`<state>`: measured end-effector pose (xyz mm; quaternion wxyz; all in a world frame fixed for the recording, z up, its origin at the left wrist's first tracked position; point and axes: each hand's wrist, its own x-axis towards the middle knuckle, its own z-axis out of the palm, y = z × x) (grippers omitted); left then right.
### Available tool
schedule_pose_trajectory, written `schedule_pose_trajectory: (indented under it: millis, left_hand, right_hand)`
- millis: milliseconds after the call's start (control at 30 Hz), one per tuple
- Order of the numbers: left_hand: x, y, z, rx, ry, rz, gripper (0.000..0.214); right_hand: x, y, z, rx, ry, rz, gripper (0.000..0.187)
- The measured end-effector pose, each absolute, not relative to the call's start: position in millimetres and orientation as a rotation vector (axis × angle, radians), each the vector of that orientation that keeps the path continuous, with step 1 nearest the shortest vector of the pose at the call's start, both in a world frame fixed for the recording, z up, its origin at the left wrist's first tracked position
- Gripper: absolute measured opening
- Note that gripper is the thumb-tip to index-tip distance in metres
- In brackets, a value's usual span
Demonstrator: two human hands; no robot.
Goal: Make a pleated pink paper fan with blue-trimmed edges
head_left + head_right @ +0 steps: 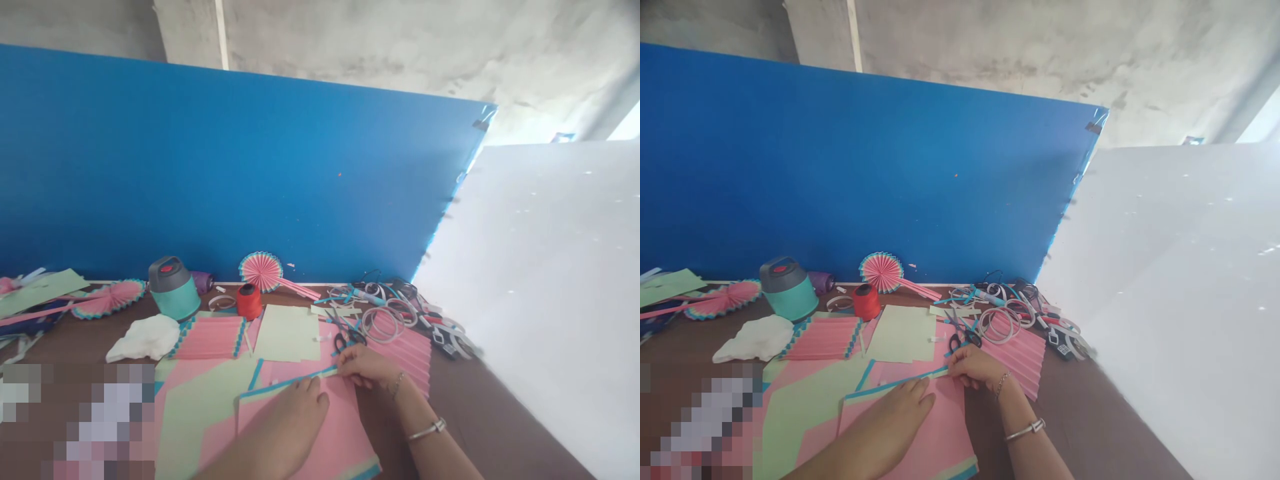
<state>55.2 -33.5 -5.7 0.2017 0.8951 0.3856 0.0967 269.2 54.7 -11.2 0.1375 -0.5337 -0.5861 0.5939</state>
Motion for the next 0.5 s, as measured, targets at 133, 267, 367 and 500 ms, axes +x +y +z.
schedule_pose_trajectory:
  millis: [133,267,367,500]
  left_hand:
    - [54.3,-32.9,-7.8,2.595,1.130,0.221,0.040]
    - [53.3,-31.2,-9.4,2.698,1.105,0.183,0.042]
    - [54.6,-30.2,-6.8,2.777,1.092,0.164,0.043]
    - [58.5,-29.7,0.4,2.832,1.097,0.119,0.040]
  right_hand:
    - [267.7,54.0,-9.8,-1.563,-1.693,1.697,0.006]
    - [265.7,53.3,-7.5,-1.574,-1.700,1.694,0.005]
    - [264.1,53.2,-6.7,-1.587,-1.699,1.691,0.005]
    - [263.1,53.7,-7.2,-1.603,-1.706,1.681,0.006]
